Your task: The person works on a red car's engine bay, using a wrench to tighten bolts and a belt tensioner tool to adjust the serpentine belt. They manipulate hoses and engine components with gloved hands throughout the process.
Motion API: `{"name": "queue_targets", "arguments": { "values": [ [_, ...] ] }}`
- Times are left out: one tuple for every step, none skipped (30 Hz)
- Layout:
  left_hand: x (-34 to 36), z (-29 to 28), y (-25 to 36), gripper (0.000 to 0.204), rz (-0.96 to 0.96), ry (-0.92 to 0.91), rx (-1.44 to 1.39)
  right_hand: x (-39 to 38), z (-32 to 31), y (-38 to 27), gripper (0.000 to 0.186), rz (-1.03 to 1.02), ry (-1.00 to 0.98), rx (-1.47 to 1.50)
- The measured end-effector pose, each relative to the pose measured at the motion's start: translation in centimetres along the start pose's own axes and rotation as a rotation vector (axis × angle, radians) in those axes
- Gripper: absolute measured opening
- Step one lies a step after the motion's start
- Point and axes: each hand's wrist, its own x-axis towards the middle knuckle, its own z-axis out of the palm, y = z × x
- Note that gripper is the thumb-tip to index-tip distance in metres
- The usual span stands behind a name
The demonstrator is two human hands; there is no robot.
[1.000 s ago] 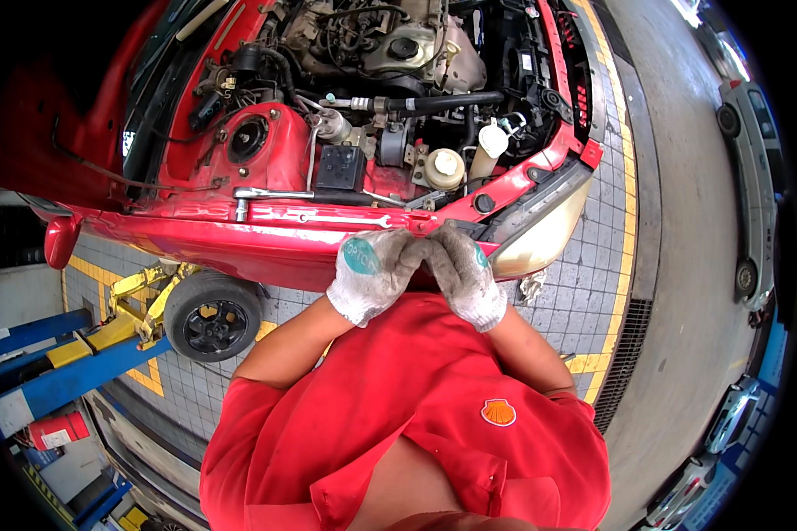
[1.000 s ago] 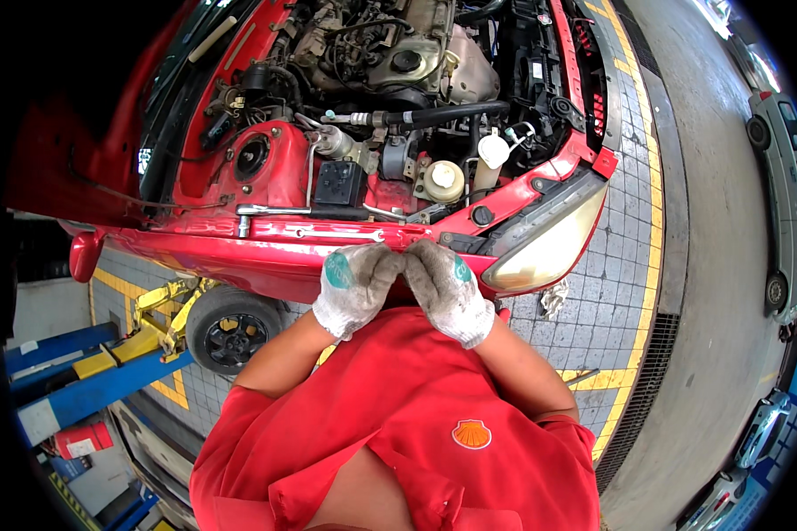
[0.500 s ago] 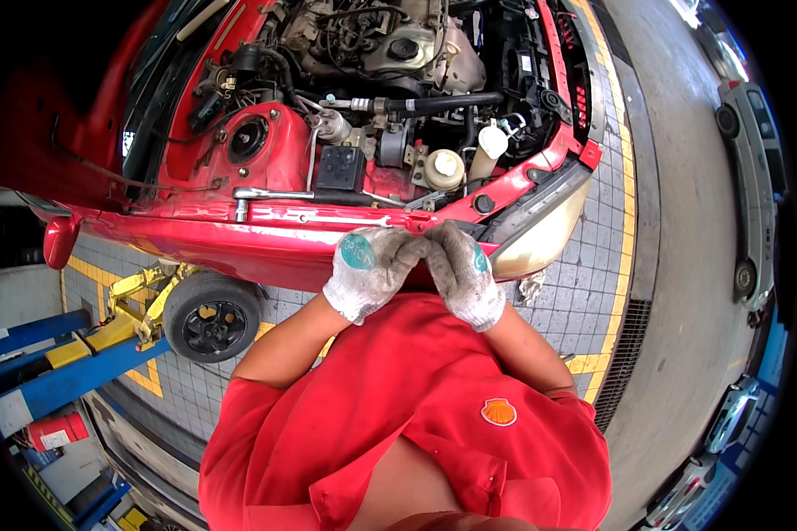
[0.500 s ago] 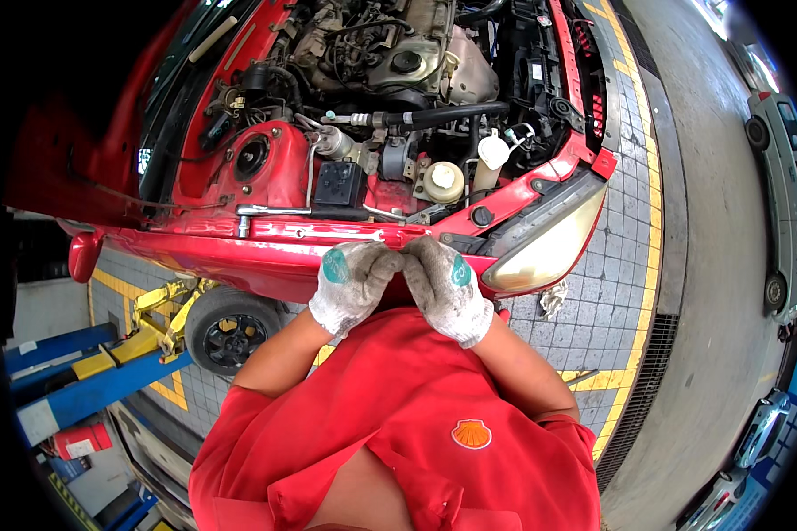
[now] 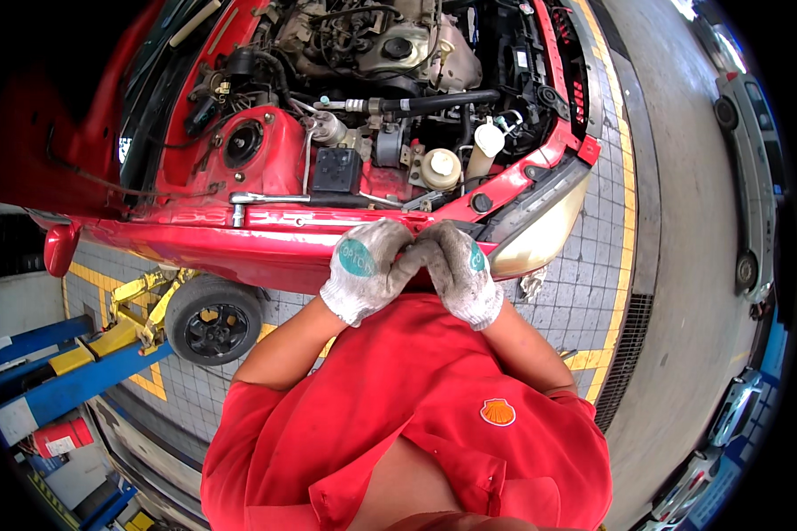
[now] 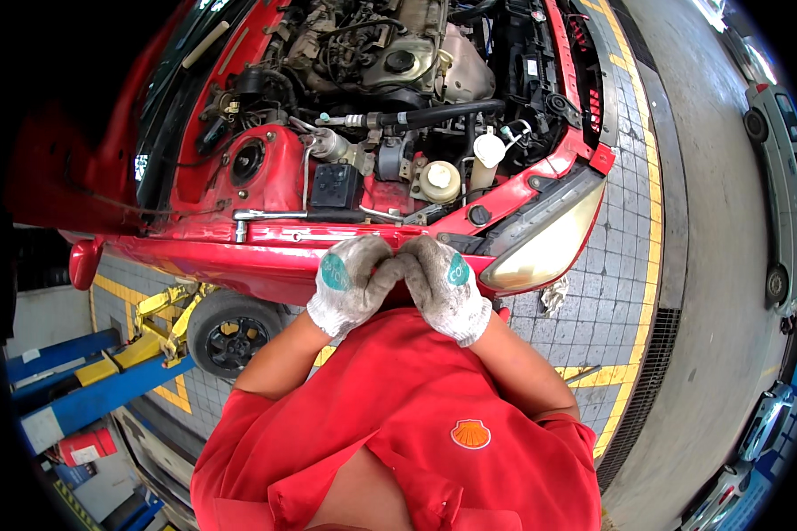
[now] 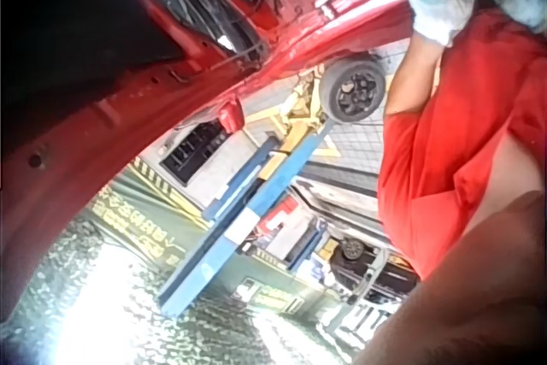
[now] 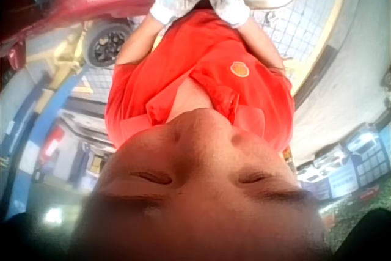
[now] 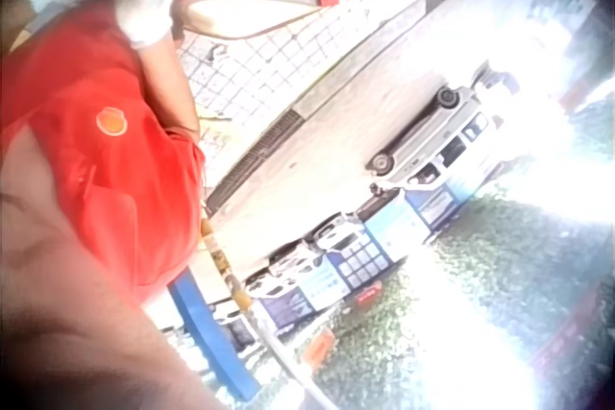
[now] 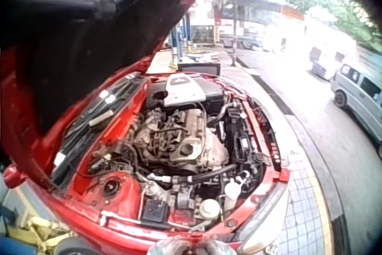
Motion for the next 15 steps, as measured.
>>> {"name": "queue_targets", "arguments": {
  "values": [
    [0.2,0.3,0.1,0.022,0.057,0.072,0.017,0.0,0.0,0.3,0.015,-0.039,0.016,-0.007],
    [0.4,0.7,0.2,0.022,0.114,0.145,0.033,-0.1,0.0,0.5,0.015,-0.078,0.030,-0.015],
    [0.6,0.7,0.1,0.022,0.170,0.222,0.059,0.0,0.1,0.6,0.016,-0.078,0.029,-0.041],
    [0.2,0.5,-0.6,0.023,0.126,0.068,0.046,-0.1,0.2,0.6,0.016,-0.079,0.027,-0.067],
    [-0.1,0.8,-0.8,0.022,0.130,0.062,0.070,-0.2,0.2,0.5,0.016,-0.081,0.024,-0.093],
    [-0.3,0.8,-0.9,0.022,0.131,0.062,0.101,-0.2,0.3,0.4,0.016,-0.064,0.027,-0.094],
    [-0.3,0.5,-0.8,0.018,0.037,0.011,0.143,-0.1,0.4,0.4,0.016,-0.053,0.031,-0.090],
    [-0.2,0.3,-0.3,0.014,-0.045,-0.010,0.139,-0.2,0.5,0.4,0.016,-0.043,0.032,-0.085],
    [-0.4,0.4,-0.3,0.013,-0.045,0.011,0.097,-0.2,0.6,0.5,0.015,0.010,0.023,-0.032],
    [-0.5,0.6,-0.3,0.013,-0.048,0.031,0.051,0.1,0.3,-0.2,0.014,-0.080,0.058,-0.129],
    [-0.6,0.6,-0.1,0.013,-0.023,0.063,0.046,0.3,0.4,0.3,0.013,-0.069,0.049,-0.099],
    [-0.6,0.7,0.0,0.016,-0.048,0.029,0.035,0.3,0.2,0.5,0.012,-0.048,0.037,-0.082],
    [-0.2,0.8,0.1,0.018,-0.014,0.133,0.042,0.4,0.4,0.4,0.009,-0.018,0.051,-0.070],
    [0.2,0.7,0.1,0.021,0.021,0.236,0.050,0.6,0.5,0.1,0.009,-0.014,0.048,-0.053],
    [0.2,0.6,0.1,0.022,0.062,0.226,0.079,0.7,0.5,-0.2,0.009,-0.003,0.048,-0.040]
  ]
}}
